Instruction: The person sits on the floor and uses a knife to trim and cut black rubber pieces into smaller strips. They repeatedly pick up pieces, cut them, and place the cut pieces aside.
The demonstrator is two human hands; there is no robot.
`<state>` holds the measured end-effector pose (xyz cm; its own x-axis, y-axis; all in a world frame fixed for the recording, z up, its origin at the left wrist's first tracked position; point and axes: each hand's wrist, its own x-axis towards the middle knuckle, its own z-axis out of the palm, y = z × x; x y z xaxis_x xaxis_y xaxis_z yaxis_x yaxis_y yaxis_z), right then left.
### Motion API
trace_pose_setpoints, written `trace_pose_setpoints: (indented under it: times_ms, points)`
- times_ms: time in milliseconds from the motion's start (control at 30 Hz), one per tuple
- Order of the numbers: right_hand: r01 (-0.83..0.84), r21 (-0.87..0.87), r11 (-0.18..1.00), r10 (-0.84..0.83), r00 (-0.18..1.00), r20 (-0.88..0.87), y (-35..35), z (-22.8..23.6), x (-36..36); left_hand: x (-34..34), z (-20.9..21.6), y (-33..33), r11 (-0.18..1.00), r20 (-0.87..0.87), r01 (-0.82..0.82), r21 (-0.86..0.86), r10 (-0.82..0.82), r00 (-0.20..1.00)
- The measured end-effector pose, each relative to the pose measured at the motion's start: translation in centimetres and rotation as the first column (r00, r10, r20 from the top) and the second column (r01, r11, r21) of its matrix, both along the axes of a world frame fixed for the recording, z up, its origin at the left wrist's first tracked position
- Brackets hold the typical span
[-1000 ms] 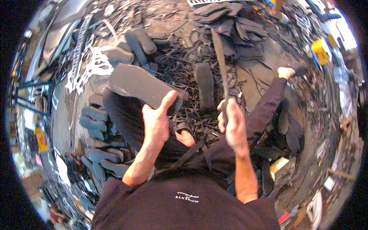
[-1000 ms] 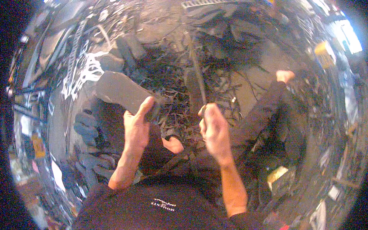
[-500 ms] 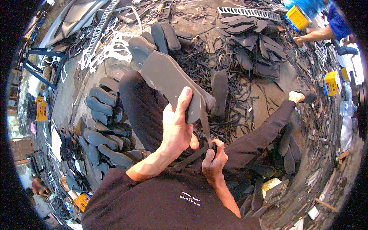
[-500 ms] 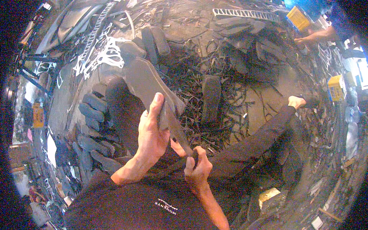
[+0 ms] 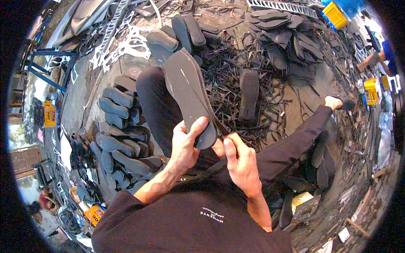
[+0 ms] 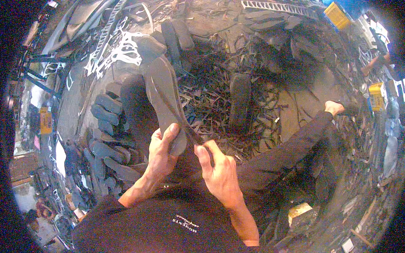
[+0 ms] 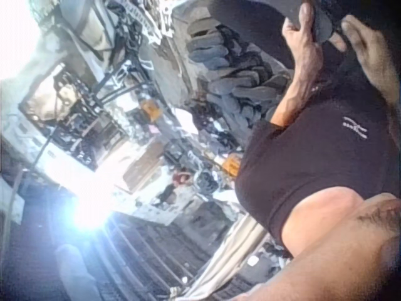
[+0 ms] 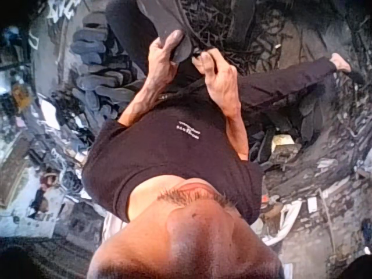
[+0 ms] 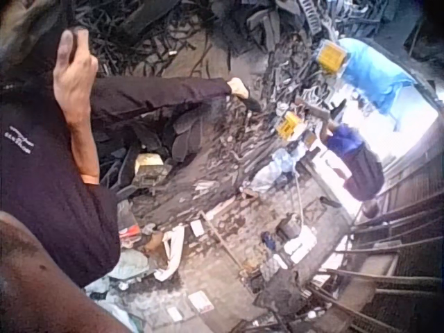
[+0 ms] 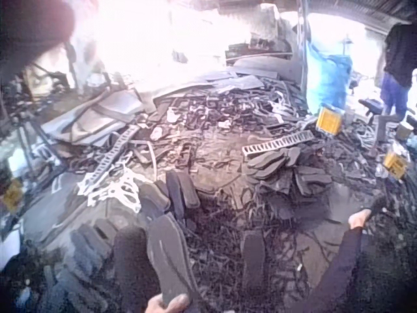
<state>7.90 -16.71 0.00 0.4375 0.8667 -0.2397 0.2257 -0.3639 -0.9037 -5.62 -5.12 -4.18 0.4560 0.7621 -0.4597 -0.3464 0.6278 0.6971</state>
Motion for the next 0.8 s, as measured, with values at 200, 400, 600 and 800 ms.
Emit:
trace_pose_setpoints:
  times_ms: [200,400,600,800]
  points:
    - [0.063,0.138,0.989,-0.057,0.997,-0.047,6.1,-4.9,0.3,-0.2,2.3,0.1,0.999,-0.029,0.040,-0.024,-0.040,0.999]
    - [0.004,0.133,0.991,0.010,0.995,-0.103,15.3,-6.5,4.3,-2.5,1.5,0.1,0.976,-0.088,0.214,0.044,-0.210,0.974]
    - [0.007,0.220,0.976,0.119,0.823,-0.555,8.7,-4.1,3.2,-3.0,-0.5,1.1,0.845,-0.364,0.424,0.326,-0.302,0.881]
    - [0.004,0.097,0.995,0.021,0.968,-0.249,0.3,-4.1,-0.3,1.8,1.3,4.4,0.977,-0.396,0.095,0.190,-0.012,0.918]
